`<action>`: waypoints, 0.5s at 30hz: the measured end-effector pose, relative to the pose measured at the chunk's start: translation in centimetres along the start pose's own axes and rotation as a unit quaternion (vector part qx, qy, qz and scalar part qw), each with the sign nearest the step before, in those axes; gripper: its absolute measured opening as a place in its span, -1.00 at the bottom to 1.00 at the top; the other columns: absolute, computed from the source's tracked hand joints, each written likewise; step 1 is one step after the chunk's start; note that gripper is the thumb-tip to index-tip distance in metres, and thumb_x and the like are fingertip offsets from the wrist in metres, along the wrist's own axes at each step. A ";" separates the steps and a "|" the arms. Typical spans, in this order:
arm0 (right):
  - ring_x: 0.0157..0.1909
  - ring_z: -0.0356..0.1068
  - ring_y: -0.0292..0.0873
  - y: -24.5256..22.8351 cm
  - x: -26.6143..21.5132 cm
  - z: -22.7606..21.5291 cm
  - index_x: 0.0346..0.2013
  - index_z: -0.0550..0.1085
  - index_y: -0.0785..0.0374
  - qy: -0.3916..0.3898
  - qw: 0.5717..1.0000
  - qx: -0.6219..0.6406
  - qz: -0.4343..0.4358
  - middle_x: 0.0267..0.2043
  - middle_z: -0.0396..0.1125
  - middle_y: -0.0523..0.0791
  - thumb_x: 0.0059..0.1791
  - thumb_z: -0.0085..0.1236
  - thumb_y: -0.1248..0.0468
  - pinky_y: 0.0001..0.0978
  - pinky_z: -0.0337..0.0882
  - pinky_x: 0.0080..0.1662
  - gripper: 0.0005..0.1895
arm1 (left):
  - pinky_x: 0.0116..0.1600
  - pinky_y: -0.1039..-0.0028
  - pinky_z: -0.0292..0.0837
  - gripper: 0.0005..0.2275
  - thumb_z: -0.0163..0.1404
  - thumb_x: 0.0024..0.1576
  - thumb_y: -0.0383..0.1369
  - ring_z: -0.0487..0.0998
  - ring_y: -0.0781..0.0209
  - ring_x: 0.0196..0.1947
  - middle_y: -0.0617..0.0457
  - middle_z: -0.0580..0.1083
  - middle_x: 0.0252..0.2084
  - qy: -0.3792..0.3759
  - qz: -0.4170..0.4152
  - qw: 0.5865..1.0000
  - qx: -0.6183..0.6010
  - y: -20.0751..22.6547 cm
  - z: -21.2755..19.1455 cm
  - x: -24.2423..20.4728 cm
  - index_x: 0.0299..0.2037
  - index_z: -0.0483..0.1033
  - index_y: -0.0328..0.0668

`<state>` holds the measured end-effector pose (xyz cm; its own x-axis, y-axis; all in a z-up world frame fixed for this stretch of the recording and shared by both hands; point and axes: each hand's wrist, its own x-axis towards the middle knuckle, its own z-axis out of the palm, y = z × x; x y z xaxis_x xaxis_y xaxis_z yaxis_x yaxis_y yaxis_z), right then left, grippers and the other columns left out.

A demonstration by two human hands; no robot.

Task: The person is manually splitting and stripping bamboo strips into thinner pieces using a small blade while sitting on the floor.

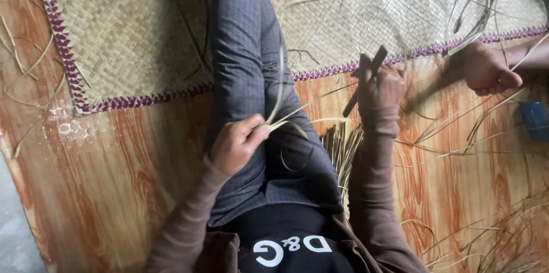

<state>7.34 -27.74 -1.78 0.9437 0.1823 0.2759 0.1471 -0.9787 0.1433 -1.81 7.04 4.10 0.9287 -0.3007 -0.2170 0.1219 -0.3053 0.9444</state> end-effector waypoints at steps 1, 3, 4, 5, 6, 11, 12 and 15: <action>-0.33 0.51 -0.06 -2.3 1.3 -3.9 -0.41 0.58 0.07 -0.061 0.979 0.186 0.055 -0.44 0.48 -0.15 0.02 -0.01 0.04 -0.20 0.48 -0.07 -0.71 | -0.38 0.22 0.44 -0.78 0.01 0.27 -0.26 0.56 -0.15 -0.51 -0.17 0.46 -0.58 0.005 0.007 1.000 0.014 0.0 0.6 0.4 -0.41 0.47 -0.08; -0.29 0.53 -0.02 -6.5 2.4 -8.2 -0.35 0.58 0.17 -0.121 0.918 0.364 0.103 -0.40 0.52 -0.10 0.16 -0.17 0.04 -0.14 0.48 -0.08 -0.57 | -0.37 0.20 0.45 -0.79 0.00 0.27 -0.24 0.59 -0.18 -0.47 -0.14 0.49 -0.57 0.014 0.012 0.999 0.027 -0.3 1.8 1.1 -0.41 0.47 -0.06; -0.26 0.50 0.16 -8.5 2.0 -8.7 -0.34 0.53 0.30 -0.157 0.880 0.435 0.107 -0.39 0.48 0.05 0.09 -0.04 0.11 0.04 0.45 -0.07 -0.66 | -0.37 0.21 0.44 -0.78 0.00 0.27 -0.24 0.59 -0.19 -0.46 -0.14 0.49 -0.57 0.019 0.014 0.999 0.026 -0.5 2.4 1.5 -0.41 0.45 -0.07; -0.23 0.47 0.34 -10.4 1.6 -9.2 -0.33 0.48 0.44 -0.192 0.836 0.503 0.109 -0.38 0.44 0.20 0.03 0.08 0.18 0.22 0.42 -0.07 -0.70 | -0.37 0.21 0.44 -0.78 0.00 0.27 -0.24 0.59 -0.20 -0.45 -0.13 0.49 -0.57 0.023 0.016 0.999 0.024 -0.7 3.0 2.0 -0.42 0.44 -0.08; -0.23 0.47 0.34 -11.1 0.9 -6.6 -0.33 0.48 0.44 -0.191 0.836 0.502 0.110 -0.38 0.44 0.20 0.03 0.08 0.18 0.22 0.42 -0.07 -0.70 | -0.37 0.21 0.44 -0.78 0.00 0.27 -0.24 0.59 -0.20 -0.45 -0.13 0.49 -0.57 0.022 0.017 0.999 0.024 -0.7 3.3 2.2 -0.42 0.44 -0.08; -0.57 0.44 -0.18 -13.4 -0.7 -2.1 -0.67 0.31 0.01 0.094 0.924 0.319 -0.189 -0.73 0.23 -0.30 0.08 0.08 0.12 -0.30 0.39 -0.35 -0.58 | -0.57 0.32 0.32 -0.74 -0.05 0.19 -0.43 0.40 -0.08 -0.74 -0.07 0.30 -0.76 0.097 0.056 0.988 0.103 0.2 3.8 2.6 -0.58 0.30 -0.16; -0.57 0.44 -0.18 -13.6 -0.6 -2.3 -0.67 0.31 0.01 0.095 0.925 0.316 -0.186 -0.73 0.23 -0.30 0.08 0.08 0.12 -0.30 0.39 -0.35 -0.58 | -0.57 0.32 0.32 -0.74 -0.05 0.19 -0.43 0.40 -0.08 -0.74 -0.07 0.30 -0.76 0.094 0.059 0.989 0.102 0.1 3.8 2.3 -0.58 0.30 -0.16; -0.63 0.42 -0.14 -13.6 -0.5 -2.4 -0.75 0.33 0.03 0.052 0.926 0.351 -0.127 -0.78 0.24 -0.26 0.09 0.03 0.06 -0.30 0.42 -0.36 -0.51 | -0.58 0.29 0.35 -0.77 -0.09 0.21 -0.45 0.46 -0.16 -0.70 -0.16 0.32 -0.74 0.090 0.061 0.988 0.111 0.6 3.5 1.3 -0.54 0.34 -0.17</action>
<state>4.16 -14.32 -1.56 0.8242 0.3877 0.4127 0.5511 -0.7166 -0.4275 -1.75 3.31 3.52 0.9812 -0.1890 -0.0388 -0.0563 -0.4726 0.8795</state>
